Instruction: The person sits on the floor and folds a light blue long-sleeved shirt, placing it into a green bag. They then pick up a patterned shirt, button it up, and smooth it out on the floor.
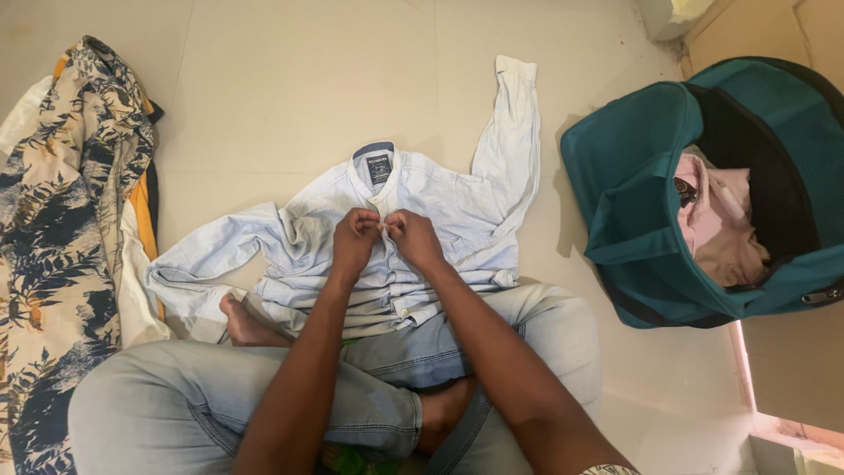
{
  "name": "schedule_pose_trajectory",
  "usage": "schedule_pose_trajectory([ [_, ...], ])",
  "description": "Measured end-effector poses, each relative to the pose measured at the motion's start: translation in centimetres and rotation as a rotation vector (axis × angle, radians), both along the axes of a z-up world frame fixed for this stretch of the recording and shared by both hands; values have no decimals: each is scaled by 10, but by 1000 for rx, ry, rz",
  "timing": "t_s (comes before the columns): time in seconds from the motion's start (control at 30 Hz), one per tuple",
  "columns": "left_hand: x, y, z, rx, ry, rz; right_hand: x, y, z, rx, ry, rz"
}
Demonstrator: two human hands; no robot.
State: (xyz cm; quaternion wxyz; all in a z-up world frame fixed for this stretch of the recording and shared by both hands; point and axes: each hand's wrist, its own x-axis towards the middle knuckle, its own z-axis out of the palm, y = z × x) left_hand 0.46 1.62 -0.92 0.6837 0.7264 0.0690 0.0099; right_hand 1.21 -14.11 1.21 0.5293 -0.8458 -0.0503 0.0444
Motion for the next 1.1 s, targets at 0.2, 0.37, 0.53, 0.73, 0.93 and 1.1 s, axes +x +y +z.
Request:
schedule_pose_trajectory([
  [0.2, -13, 7, -1, 550, -386, -153, -2, -3, 10, -53, -42, -54],
  [0.37, 4, 35, -14, 852, -311, -221, -10, -3, 39, -150, -170, -39],
  [0.53, 54, 99, -8, 1323, -225, -158, -46, 13, 78, -268, -178, 197],
  [0.73, 91, 166, 12, 1232, 166, 65, -72, 21, 80, -498, 45, 677],
  [0.93, 112, 192, 19, 1207, 325, 163, -33, 17, -36, -851, -137, 576],
  [1.1, 126, 188, 5, 1257, 438, 151, 46, -52, -35, -1111, -451, -94],
])
